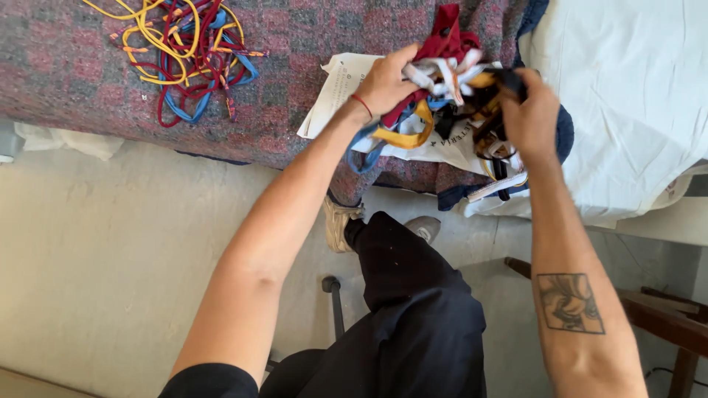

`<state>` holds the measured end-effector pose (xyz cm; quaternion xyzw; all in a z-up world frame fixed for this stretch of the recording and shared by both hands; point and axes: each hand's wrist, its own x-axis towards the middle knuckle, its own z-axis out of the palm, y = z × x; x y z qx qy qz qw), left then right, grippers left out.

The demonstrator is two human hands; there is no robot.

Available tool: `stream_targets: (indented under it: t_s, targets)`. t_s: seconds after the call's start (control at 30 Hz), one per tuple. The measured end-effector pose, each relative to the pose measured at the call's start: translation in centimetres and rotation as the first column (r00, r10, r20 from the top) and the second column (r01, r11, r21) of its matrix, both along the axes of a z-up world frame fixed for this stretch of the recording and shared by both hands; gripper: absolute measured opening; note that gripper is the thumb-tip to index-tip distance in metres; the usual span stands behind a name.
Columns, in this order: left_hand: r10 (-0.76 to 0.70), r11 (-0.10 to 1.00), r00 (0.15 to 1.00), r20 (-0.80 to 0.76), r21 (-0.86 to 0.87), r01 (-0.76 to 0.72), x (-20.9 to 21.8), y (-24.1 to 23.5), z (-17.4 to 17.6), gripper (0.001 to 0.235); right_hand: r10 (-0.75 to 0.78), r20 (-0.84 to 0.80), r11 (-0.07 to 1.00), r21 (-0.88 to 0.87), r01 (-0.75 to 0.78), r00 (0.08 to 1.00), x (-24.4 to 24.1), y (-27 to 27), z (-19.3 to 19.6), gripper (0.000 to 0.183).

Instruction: The person sits in a chair and handles a blue fabric strap, picking it up from a pile of colorful straps on a nearby bed. They proceed to tie a knot in the strap using both hands, manipulating the fabric to form and tighten the knot while seated.

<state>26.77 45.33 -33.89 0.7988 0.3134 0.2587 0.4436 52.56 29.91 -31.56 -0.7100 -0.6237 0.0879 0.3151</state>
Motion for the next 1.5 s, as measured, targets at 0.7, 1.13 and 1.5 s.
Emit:
stream_targets:
  t_s: [0.7, 1.13, 1.5]
  targets:
    - [0.363, 0.76, 0.913, 0.188, 0.507, -0.406, -4.8, -0.9, 1.5, 0.012, 0.136, 0.05, 0.984, 0.107, -0.14, 0.989, -5.0, -1.0, 5.5, 0.029]
    - [-0.028, 0.75, 0.976, -0.214, 0.642, 0.162, -10.7, -2.0, -5.8, 0.005, 0.215, 0.001, 0.975, -0.059, -0.215, 0.977, -9.0, 2.2, -5.5, 0.026]
    - [0.018, 0.894, 0.979, -0.201, 0.441, 0.074, -9.3, -4.1, -2.1, 0.029, 0.075, -0.624, 0.989, 0.144, 0.02, 0.778, -6.7, 0.4, 7.2, 0.01]
